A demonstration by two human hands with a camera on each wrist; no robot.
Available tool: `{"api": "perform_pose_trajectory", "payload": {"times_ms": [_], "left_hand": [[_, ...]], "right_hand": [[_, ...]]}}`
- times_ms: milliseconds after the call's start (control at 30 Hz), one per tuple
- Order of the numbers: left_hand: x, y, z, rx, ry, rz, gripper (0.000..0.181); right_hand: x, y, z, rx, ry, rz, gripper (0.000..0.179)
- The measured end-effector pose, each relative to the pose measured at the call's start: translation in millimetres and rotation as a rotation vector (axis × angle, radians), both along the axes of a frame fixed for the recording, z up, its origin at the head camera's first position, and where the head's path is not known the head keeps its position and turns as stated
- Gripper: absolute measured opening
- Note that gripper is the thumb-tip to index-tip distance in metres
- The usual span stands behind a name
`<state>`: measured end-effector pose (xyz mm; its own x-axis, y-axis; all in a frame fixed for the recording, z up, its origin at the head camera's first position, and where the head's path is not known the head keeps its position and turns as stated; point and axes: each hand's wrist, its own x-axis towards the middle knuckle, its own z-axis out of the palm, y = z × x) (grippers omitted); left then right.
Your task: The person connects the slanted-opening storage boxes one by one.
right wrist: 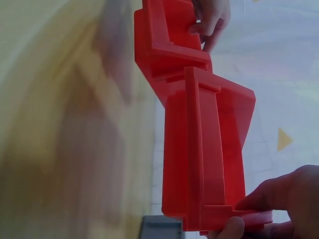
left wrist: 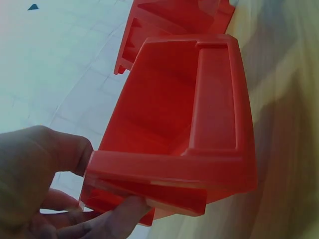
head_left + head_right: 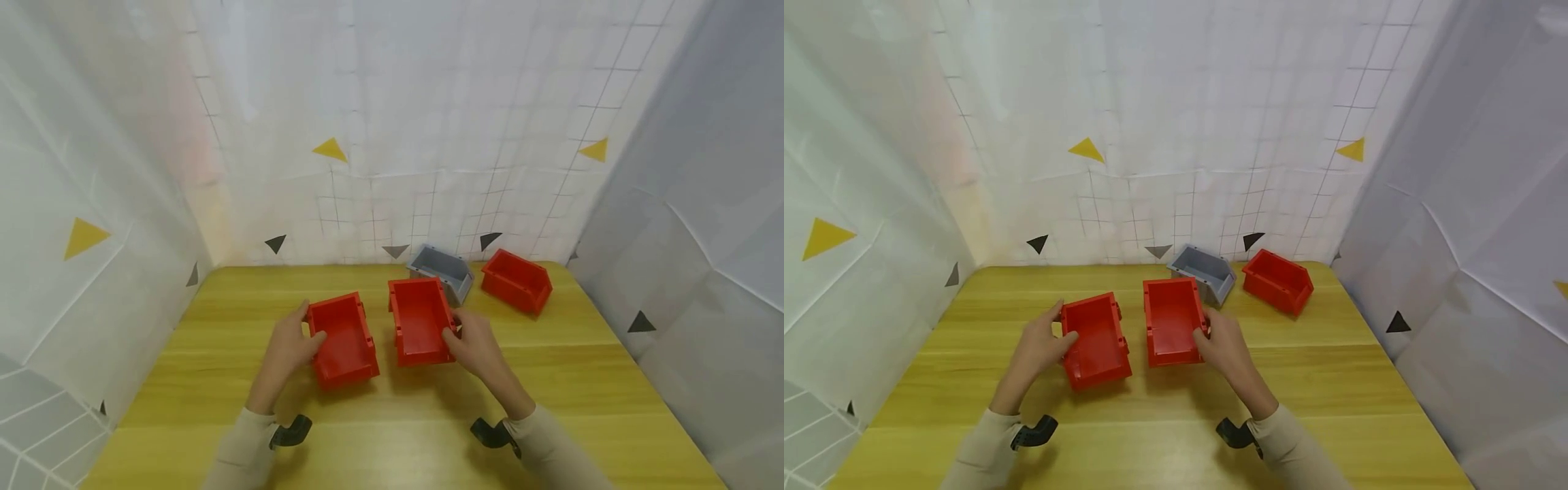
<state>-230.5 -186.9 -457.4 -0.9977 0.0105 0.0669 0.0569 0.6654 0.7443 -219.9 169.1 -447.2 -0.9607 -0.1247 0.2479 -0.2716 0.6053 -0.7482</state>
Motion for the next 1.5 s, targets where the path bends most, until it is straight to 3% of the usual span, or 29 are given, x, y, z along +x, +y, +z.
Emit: {"api": "perform_pose_trajectory", "payload": {"times_ms": [400,633,767,933,1033,1200,1367,1500], "left_hand": [[5.6,21.0,-22.8,-0.047,0.005,-0.052,0.076],[8.0,26.1,-31.3,0.045,-0.041,-0.059,0.077],[8.2,23.8,-37.7,0.057,-0.015,-0.081,0.076],[10.1,20.8,-45.3,0.040,0.042,-0.117,0.077],[10.9,19.7,-52.9,0.058,0.070,-0.145,0.078],[11.0,20.1,-66.0,0.163,0.086,-0.175,0.077],[12.3,21.6,-75.2,0.258,0.067,-0.163,0.075],[13.7,20.9,-78.6,0.307,0.067,-0.138,0.072]], "right_hand": [[10.8,15,-26.6,0.107,-0.053,-0.072,0.021],[13.3,20,-45.8,0.135,-0.030,-0.065,0.008],[13.7,21,-51.2,0.141,-0.091,-0.067,0.007],[9.6,23,-43.7,0.214,-0.200,-0.111,0.030],[3.2,24,-36.8,0.242,-0.208,-0.126,0.051],[-11.5,24,-38.0,0.213,-0.151,-0.054,0.072],[-20.5,24,-50.9,0.150,-0.100,0.002,0.076],[-23.0,22,-57.8,0.096,-0.042,-0.004,0.073]]}}
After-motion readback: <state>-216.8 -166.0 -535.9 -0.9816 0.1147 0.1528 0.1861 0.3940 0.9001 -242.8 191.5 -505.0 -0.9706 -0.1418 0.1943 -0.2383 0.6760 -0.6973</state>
